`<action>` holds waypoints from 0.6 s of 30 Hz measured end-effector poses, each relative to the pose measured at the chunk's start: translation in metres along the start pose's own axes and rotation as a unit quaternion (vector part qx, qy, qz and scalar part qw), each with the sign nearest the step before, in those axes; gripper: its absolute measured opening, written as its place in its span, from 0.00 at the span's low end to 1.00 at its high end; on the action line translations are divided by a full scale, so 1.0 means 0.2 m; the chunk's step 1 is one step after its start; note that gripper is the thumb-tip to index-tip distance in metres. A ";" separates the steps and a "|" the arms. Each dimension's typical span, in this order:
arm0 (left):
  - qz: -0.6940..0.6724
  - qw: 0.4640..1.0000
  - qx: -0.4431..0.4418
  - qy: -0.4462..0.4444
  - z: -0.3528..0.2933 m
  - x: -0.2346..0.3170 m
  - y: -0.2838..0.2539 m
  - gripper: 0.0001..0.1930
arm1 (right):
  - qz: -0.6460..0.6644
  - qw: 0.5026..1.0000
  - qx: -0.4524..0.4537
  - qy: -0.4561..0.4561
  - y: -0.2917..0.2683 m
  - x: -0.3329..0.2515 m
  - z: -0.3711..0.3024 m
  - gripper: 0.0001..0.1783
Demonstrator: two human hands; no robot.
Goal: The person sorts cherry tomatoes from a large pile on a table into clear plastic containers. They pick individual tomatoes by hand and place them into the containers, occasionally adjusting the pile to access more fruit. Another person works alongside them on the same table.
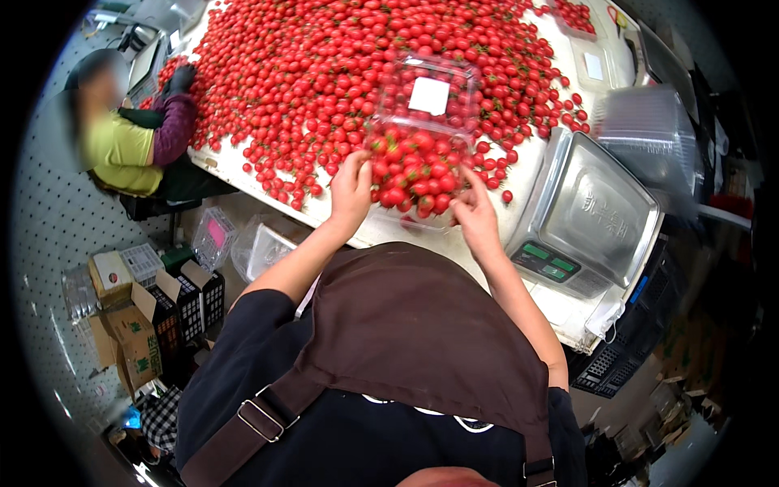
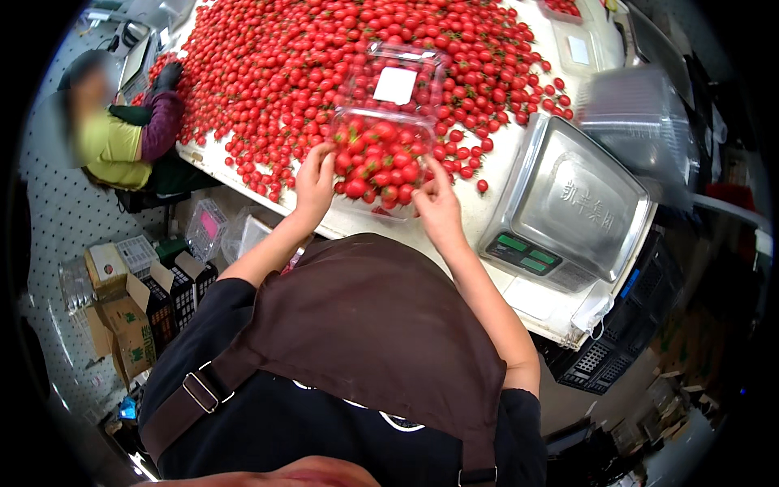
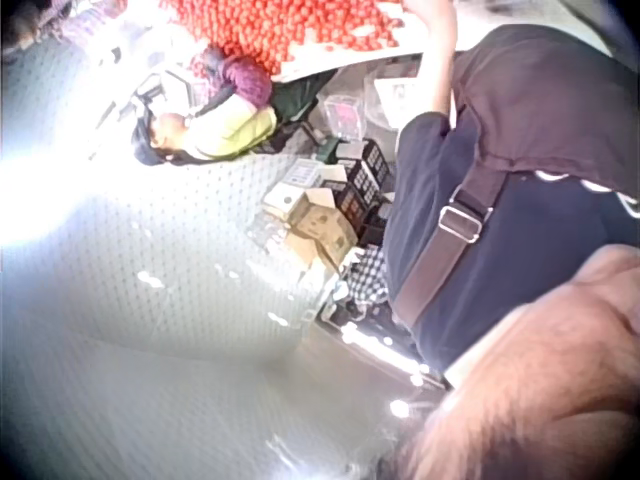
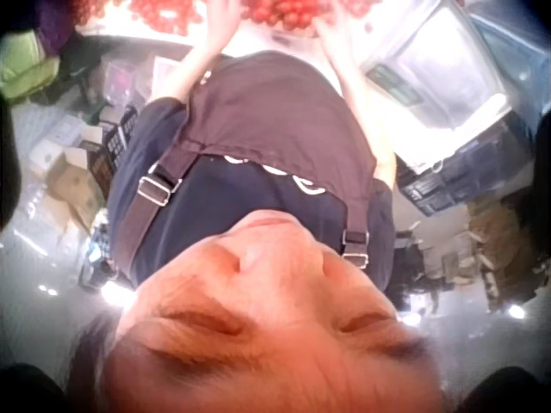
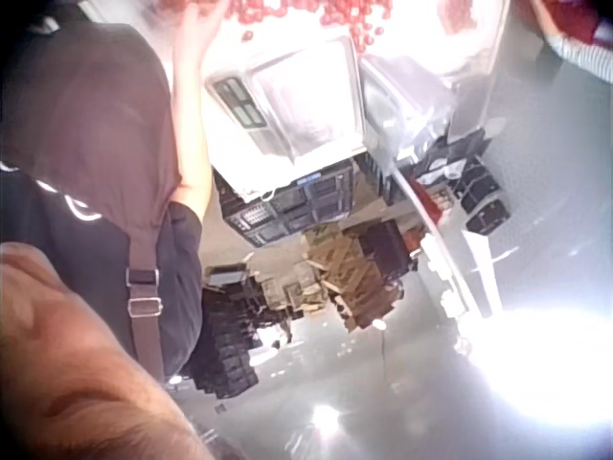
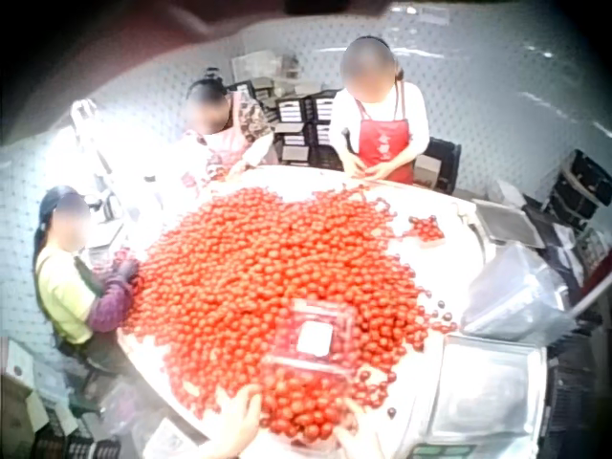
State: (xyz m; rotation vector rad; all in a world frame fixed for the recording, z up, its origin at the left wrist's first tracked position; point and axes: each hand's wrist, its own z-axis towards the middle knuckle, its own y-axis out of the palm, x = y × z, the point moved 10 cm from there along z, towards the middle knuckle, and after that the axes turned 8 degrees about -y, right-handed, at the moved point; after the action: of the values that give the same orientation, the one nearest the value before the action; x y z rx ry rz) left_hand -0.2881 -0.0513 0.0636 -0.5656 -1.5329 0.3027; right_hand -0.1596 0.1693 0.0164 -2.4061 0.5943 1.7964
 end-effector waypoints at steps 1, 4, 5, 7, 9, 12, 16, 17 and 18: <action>-0.005 1.000 0.007 -0.025 -0.07 -0.06 -0.09 0.09 | 0.003 0.999 -0.033 0.006 0.09 0.04 -0.02 0.36; -0.005 0.997 0.054 -0.063 -0.24 -0.33 -0.31 0.10 | -0.001 0.988 -0.141 0.056 0.33 0.17 -0.07 0.38; -0.006 0.995 0.067 -0.070 -0.29 -0.40 -0.36 0.11 | 0.006 0.981 -0.176 0.077 0.40 0.22 -0.10 0.39; 0.038 0.993 0.065 -0.094 -0.36 -0.54 -0.41 0.11 | 0.012 0.970 -0.207 0.130 0.48 0.34 -0.11 0.39; 0.052 0.991 0.077 -0.096 -0.42 -0.67 -0.42 0.11 | -0.001 0.961 -0.223 0.163 0.52 0.48 -0.12 0.39; 0.052 0.988 0.091 -0.112 -0.43 -0.80 -0.38 0.12 | -0.031 0.959 -0.230 0.166 0.51 0.65 -0.10 0.38; 0.039 0.987 0.095 -0.125 -0.39 -0.77 -0.36 0.13 | -0.042 0.963 -0.204 0.168 0.48 0.60 -0.09 0.36; 0.028 0.989 0.096 -0.112 -0.37 -0.77 -0.35 0.13 | -0.038 0.964 -0.199 0.170 0.46 0.60 -0.09 0.36; 0.026 0.990 0.102 -0.090 -0.35 -0.76 -0.35 0.13 | -0.044 0.966 -0.195 0.163 0.46 0.58 -0.08 0.35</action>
State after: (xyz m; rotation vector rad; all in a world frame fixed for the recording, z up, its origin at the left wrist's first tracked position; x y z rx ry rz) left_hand -0.2354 -0.2008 -0.0245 -0.4256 -1.6390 0.5567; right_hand -0.1503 0.0496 -0.0731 -2.9672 0.1544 1.6151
